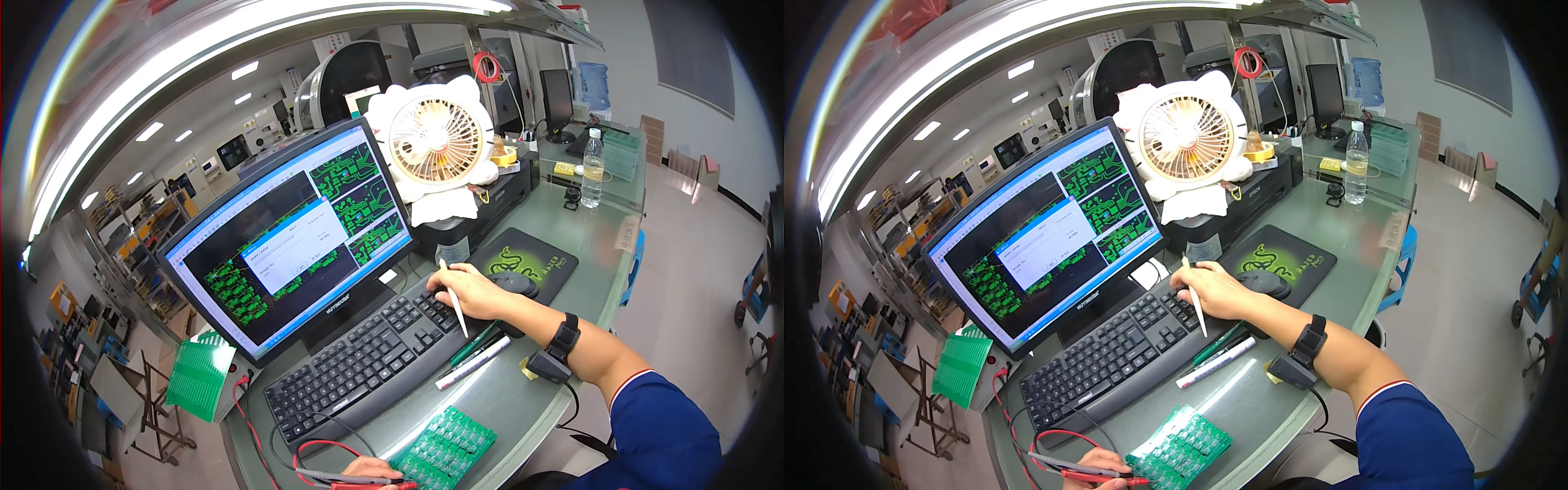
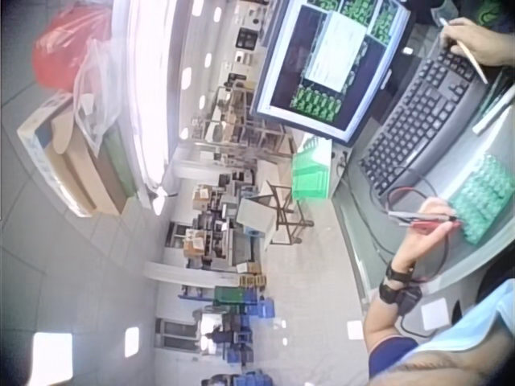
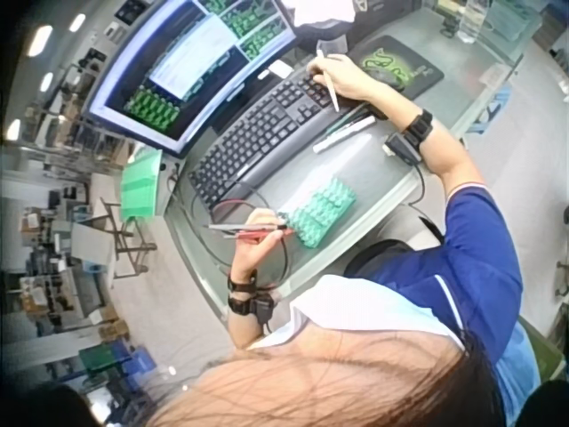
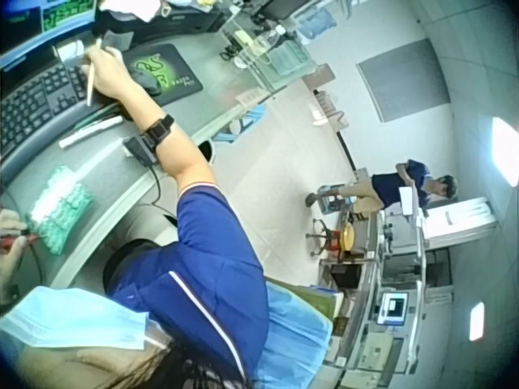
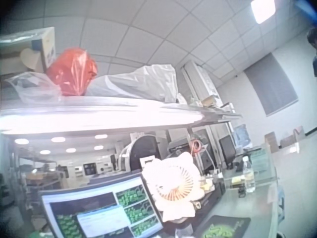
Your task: Testing a printed circuit board (PCB) using multimeter probes and a computer interface.
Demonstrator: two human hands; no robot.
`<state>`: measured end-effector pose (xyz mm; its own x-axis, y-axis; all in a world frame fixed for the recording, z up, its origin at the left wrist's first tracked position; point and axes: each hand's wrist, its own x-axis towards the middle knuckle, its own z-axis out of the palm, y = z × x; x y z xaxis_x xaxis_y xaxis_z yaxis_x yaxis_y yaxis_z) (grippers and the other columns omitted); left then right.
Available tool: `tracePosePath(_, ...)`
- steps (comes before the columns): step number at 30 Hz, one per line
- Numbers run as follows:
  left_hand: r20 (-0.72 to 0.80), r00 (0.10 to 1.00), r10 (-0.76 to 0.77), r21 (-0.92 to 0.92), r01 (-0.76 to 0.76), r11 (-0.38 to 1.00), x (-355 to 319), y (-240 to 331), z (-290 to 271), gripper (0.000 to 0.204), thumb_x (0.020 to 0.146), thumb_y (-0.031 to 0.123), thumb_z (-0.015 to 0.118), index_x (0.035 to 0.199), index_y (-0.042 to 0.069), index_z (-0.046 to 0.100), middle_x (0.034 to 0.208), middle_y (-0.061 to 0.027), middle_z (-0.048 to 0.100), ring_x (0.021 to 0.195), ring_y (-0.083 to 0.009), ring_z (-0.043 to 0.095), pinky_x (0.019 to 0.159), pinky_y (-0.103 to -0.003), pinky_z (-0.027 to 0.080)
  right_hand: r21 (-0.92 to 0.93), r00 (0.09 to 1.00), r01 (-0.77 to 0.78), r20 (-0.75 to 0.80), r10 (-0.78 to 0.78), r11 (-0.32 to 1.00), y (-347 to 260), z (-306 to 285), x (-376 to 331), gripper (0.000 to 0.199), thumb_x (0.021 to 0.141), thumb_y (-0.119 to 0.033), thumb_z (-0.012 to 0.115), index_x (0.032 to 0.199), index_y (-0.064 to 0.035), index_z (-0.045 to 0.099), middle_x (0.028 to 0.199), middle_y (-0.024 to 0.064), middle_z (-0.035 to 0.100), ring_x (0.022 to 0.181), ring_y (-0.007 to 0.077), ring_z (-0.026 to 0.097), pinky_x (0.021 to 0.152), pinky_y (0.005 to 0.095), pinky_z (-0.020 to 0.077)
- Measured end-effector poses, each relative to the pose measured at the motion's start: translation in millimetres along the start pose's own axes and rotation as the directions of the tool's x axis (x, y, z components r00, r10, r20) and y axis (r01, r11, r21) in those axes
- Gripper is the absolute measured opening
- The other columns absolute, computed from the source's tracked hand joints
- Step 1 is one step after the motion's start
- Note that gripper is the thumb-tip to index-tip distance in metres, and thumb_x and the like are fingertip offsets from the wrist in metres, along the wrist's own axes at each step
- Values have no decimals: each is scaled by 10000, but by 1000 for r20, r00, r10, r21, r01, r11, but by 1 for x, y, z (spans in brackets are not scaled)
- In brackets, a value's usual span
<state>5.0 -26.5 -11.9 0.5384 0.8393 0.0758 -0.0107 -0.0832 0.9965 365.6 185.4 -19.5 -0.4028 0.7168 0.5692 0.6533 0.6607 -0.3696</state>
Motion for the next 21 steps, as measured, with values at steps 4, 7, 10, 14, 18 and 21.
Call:
tracePosePath(4,-3,999,-36,-10,36,999,1,5,2,175,822,-57,624,997,-44,612,1064,-95,533,974,-188,579,838,-333,529,70,988,-134,91,127,989,9,-6,-4,246,933,-228,534,1129,-93,473,1069,114,598,1056,275,568,1051,466,293)
tracePosePath(7,-17,1000,3,66,-2,998,2,9,2,149,815,-48,637,964,-35,630,1052,-104,551,963,-189,572,830,-331,527,39,986,-157,53,155,987,3,-17,-3,189,935,-279,534,1013,-108,529,842,24,647,949,183,598,1017,414,303)
tracePosePath(10,-19,999,49,141,-46,989,3,10,2,133,806,-39,651,939,-30,642,1037,-112,566,952,-194,564,817,-330,525,9,991,-75,107,74,997,7,-16,-6,176,937,-290,526,980,-121,539,782,-7,636,887,177,592,1002,392,300)
tracePosePath(14,-32,999,30,75,-28,997,2,5,1,130,809,-45,646,939,-44,637,1041,-120,560,955,-205,563,813,-348,536,21,996,76,34,-77,997,-5,-14,1,163,934,-283,525,943,-121,541,771,-16,623,831,194,578,983,394,308)
tracePosePath(18,-22,1000,-10,5,10,1000,3,2,1,126,816,-60,632,941,-55,630,1052,-126,547,959,-211,567,820,-366,546,-24,997,-68,-28,67,997,12,0,2,179,934,-264,529,1021,-108,508,859,49,624,884,236,599,1006,423,315)
tracePosePath(21,-2,1000,27,35,-27,999,3,3,1,121,820,-75,619,940,-61,624,1061,-128,534,962,-212,570,829,-377,552,21,995,-88,-52,89,996,20,0,-1,194,932,-258,534,1042,-103,494,841,60,629,886,245,612,1019,428,316)
